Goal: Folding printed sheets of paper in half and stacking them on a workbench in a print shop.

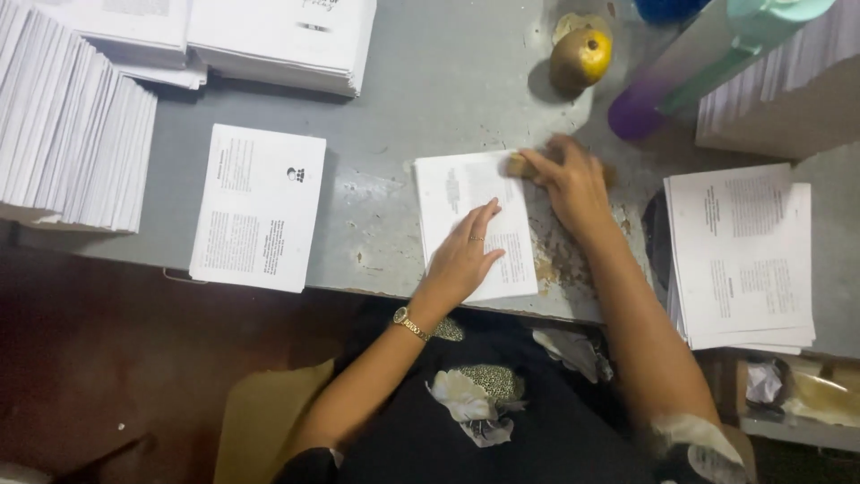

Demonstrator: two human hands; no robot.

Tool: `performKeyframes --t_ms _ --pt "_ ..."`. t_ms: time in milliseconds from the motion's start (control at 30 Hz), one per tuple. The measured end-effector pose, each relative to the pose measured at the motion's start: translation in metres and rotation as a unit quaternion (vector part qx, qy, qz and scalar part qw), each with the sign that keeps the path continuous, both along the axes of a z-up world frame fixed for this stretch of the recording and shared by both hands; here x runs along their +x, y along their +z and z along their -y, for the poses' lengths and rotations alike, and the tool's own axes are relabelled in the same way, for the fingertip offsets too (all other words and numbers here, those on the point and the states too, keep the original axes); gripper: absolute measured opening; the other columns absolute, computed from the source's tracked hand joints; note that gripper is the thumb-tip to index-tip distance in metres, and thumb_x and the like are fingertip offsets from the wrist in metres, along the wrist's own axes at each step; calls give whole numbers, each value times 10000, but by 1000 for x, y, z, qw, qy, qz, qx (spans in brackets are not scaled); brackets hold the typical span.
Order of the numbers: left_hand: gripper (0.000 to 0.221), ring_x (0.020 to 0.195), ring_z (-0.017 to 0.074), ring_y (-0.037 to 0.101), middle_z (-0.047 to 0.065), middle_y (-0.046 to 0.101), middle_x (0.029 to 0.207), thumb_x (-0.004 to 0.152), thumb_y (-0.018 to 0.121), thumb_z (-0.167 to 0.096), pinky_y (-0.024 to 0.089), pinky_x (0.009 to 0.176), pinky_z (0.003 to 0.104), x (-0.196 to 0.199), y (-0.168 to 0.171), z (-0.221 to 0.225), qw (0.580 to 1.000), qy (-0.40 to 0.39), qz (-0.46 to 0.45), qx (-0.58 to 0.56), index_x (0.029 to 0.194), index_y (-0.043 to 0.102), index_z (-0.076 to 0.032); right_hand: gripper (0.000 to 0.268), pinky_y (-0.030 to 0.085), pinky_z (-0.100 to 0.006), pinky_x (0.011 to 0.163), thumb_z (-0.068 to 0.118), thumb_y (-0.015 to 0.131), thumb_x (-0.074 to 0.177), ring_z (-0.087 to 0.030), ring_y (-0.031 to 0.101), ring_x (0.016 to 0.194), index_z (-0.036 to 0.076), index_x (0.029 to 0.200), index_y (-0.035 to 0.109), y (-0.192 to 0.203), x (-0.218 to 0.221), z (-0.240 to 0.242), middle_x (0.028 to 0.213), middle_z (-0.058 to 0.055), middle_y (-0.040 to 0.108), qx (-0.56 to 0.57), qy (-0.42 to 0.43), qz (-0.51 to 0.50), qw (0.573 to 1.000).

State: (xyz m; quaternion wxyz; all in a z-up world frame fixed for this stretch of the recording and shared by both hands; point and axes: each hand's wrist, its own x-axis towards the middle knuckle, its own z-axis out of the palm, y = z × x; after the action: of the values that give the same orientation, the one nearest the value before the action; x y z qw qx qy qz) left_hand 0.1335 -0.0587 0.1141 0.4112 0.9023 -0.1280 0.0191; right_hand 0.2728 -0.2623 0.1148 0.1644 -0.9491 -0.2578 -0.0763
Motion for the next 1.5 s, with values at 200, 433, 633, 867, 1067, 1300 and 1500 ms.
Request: performKeyframes --t_ms 200,433,633,867,1067,1300,1500 --pt "819 1326 408 518 224 483 1435 944 668 -80 379 1168 533 -5 11 0 1000 -10 23 -14 1597 178 -20 254 425 -456 1051 222 627 1047 -254 540 1289 325 1248 741 -28 61 -24 1400 -26 509 30 -51 -63 996" --pt "853 1321 376 526 189 479 1444 925 695 -113 399 1157 502 -5 0 -1 999 7 32 -17 1597 178 -23 343 473 -556 1012 195 688 943 -434 592 1238 241 1281 728 12 -50 11 1442 -166 558 25 19 -76 997" --pt "866 1294 392 545 192 487 1424 926 691 -110 414 1135 508 -9 -4 -1 999 16 29 -30 1608 165 -22 305 516 -548 859 161 626 980 -410 666 1023 293 1218 763 -13 -50 17 1292 -112 665 -3 46 -26 999" --pt "889 1275 430 549 189 490 1424 889 705 -153 437 1113 526 -11 -7 -2 998 33 50 -36 1613 197 -61 442 448 -604 980 232 696 990 -333 558 1271 363 1410 656 -31 35 -19 1483 -65 518 2 -67 -35 997" --pt "808 1243 427 569 203 507 1374 921 606 -40 454 1086 506 -20 5 -9 996 22 75 -44 1607 179 -11 445 488 -593 955 374 657 1007 -404 638 1189 229 1428 637 -15 -32 1 1367 -181 600 17 -97 -96 990" --pt "756 1308 351 535 145 511 1503 972 575 -96 519 1009 454 -10 18 -12 999 -6 -17 -36 1599 157 -35 483 480 -552 1005 254 719 829 -379 531 1212 487 1251 694 -44 -139 84 1615 -191 408 -81 100 -97 987" --pt "613 538 173 500 109 483 1523 1007 591 -154 519 669 371 -8 4 -16 997 -22 52 -61 1567 341 -176 544 389 -451 862 115 695 855 -327 645 1114 475 1262 696 -54 -97 134 1577 -9 616 -145 -6 111 983"
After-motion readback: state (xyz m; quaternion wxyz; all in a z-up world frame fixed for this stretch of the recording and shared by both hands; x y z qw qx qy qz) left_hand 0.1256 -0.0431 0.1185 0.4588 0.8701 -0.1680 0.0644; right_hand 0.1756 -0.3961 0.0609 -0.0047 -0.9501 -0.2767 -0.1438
